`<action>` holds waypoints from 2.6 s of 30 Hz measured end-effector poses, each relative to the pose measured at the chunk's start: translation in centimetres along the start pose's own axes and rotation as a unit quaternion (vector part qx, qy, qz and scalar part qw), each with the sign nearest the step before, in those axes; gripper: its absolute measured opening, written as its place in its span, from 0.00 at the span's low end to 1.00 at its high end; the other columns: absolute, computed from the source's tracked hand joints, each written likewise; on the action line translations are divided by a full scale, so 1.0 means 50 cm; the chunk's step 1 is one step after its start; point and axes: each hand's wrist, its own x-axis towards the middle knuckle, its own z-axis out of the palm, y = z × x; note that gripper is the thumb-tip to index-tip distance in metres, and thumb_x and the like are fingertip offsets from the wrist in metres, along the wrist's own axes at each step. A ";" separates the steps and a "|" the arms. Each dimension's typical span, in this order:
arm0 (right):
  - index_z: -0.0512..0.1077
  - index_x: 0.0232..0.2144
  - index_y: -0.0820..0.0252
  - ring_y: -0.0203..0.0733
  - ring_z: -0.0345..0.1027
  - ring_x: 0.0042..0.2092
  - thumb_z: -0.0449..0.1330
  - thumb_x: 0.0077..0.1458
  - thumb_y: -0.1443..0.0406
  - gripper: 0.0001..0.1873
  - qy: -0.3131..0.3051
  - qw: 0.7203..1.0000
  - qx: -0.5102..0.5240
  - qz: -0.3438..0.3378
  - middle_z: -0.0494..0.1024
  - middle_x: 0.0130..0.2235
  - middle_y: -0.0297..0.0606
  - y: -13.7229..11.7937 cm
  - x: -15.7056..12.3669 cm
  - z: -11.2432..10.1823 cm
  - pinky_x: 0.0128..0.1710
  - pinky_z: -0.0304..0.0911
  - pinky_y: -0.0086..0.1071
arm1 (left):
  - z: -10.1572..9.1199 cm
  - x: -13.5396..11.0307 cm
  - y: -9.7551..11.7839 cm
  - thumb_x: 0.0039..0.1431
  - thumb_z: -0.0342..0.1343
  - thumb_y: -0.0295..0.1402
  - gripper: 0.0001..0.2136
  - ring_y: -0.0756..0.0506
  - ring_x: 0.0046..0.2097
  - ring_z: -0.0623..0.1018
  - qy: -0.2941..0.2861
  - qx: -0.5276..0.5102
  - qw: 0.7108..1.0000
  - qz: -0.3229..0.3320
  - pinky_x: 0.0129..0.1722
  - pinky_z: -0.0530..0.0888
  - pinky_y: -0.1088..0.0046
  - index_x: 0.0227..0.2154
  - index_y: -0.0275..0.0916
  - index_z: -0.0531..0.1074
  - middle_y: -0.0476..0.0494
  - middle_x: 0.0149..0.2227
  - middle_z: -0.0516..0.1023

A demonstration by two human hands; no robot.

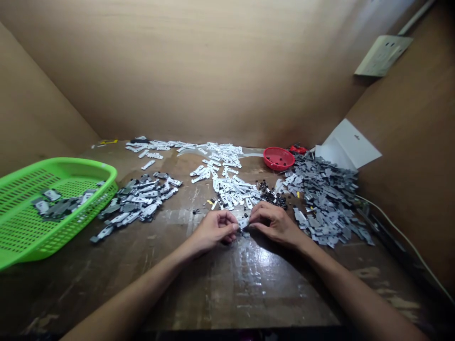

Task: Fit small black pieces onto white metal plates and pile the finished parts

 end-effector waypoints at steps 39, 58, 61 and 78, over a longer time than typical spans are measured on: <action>0.72 0.30 0.59 0.38 0.66 0.31 0.53 0.52 0.58 0.12 0.158 0.962 -0.082 0.206 0.75 0.30 0.35 0.058 0.005 -0.050 0.33 0.57 0.29 | 0.004 -0.002 0.009 0.49 0.55 0.41 0.13 0.51 0.22 0.73 0.055 0.018 0.997 -0.054 0.19 0.68 0.80 0.25 0.35 0.65 0.47 0.23 0.72; 0.73 0.32 0.57 0.38 0.66 0.33 0.57 0.50 0.63 0.07 0.158 0.973 -0.117 0.120 0.74 0.32 0.35 0.035 0.004 -0.060 0.34 0.59 0.30 | 0.002 -0.007 0.009 0.49 0.54 0.40 0.12 0.52 0.23 0.73 0.076 0.001 0.995 -0.065 0.20 0.68 0.80 0.25 0.35 0.64 0.47 0.23 0.72; 0.73 0.30 0.59 0.37 0.65 0.31 0.58 0.50 0.63 0.06 0.138 0.983 -0.064 0.099 0.73 0.30 0.36 -0.006 0.011 -0.031 0.31 0.59 0.30 | 0.001 -0.005 0.001 0.49 0.55 0.40 0.12 0.52 0.22 0.73 0.078 -0.009 0.995 -0.067 0.20 0.68 0.80 0.26 0.35 0.65 0.47 0.23 0.72; 0.72 0.33 0.55 0.37 0.61 0.34 0.55 0.54 0.64 0.06 -0.019 0.970 -0.243 0.014 0.70 0.32 0.37 -0.066 0.013 0.054 0.30 0.51 0.27 | 0.008 -0.004 -0.003 0.47 0.55 0.34 0.07 0.53 0.19 0.72 0.094 0.001 0.995 -0.045 0.18 0.68 0.80 0.23 0.34 0.67 0.47 0.20 0.73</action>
